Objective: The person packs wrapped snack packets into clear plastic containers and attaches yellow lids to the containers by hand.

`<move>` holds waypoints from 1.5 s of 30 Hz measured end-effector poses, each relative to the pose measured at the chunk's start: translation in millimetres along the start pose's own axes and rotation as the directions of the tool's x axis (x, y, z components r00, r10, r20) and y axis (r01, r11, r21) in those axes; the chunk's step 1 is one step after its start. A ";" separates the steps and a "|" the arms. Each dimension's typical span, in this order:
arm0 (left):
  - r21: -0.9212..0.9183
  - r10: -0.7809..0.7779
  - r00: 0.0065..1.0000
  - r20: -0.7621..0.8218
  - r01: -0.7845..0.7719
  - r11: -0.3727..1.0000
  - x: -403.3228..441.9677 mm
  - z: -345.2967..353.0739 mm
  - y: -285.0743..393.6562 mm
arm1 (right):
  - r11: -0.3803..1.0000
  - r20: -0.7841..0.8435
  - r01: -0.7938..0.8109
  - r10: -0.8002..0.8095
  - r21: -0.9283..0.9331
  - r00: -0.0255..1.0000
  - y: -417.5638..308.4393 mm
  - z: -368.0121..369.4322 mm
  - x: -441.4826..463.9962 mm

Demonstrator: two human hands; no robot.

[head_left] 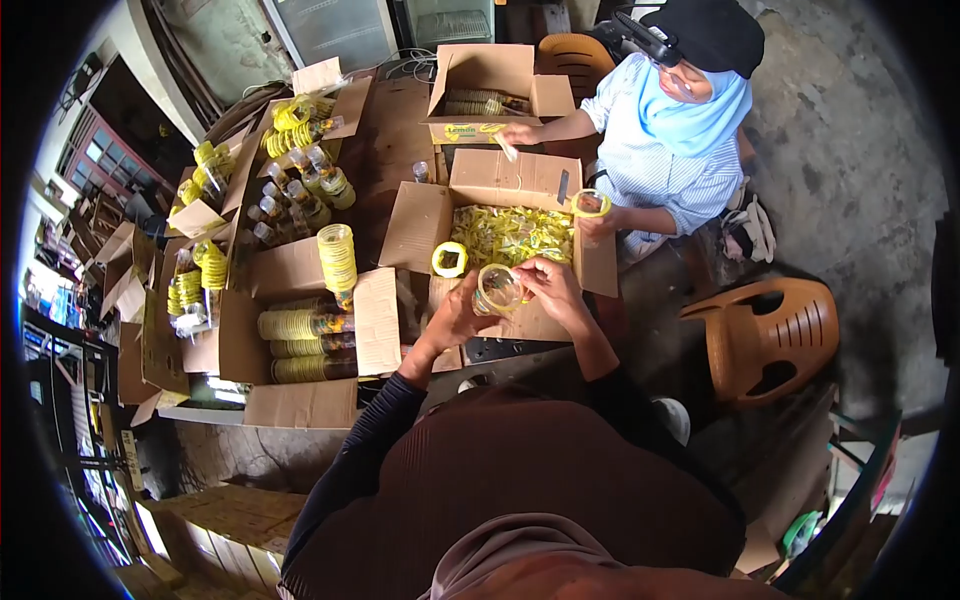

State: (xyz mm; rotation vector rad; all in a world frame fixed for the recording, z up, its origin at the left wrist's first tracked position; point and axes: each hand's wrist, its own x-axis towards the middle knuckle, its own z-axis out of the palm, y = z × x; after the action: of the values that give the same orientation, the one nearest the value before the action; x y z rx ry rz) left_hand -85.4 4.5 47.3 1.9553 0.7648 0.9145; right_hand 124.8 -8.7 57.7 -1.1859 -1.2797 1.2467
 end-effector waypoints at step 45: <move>0.090 0.001 1.000 -0.021 0.001 0.996 57.6 60.6 3.0 | 0.967 0.036 -0.220 0.217 0.131 0.975 12.4 -79.6 10.6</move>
State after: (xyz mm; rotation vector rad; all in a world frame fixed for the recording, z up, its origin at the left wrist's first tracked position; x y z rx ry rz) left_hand -3.7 22.1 44.2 2.0263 0.8310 0.9161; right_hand 203.7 7.6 47.1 -1.2434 -1.0827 1.4856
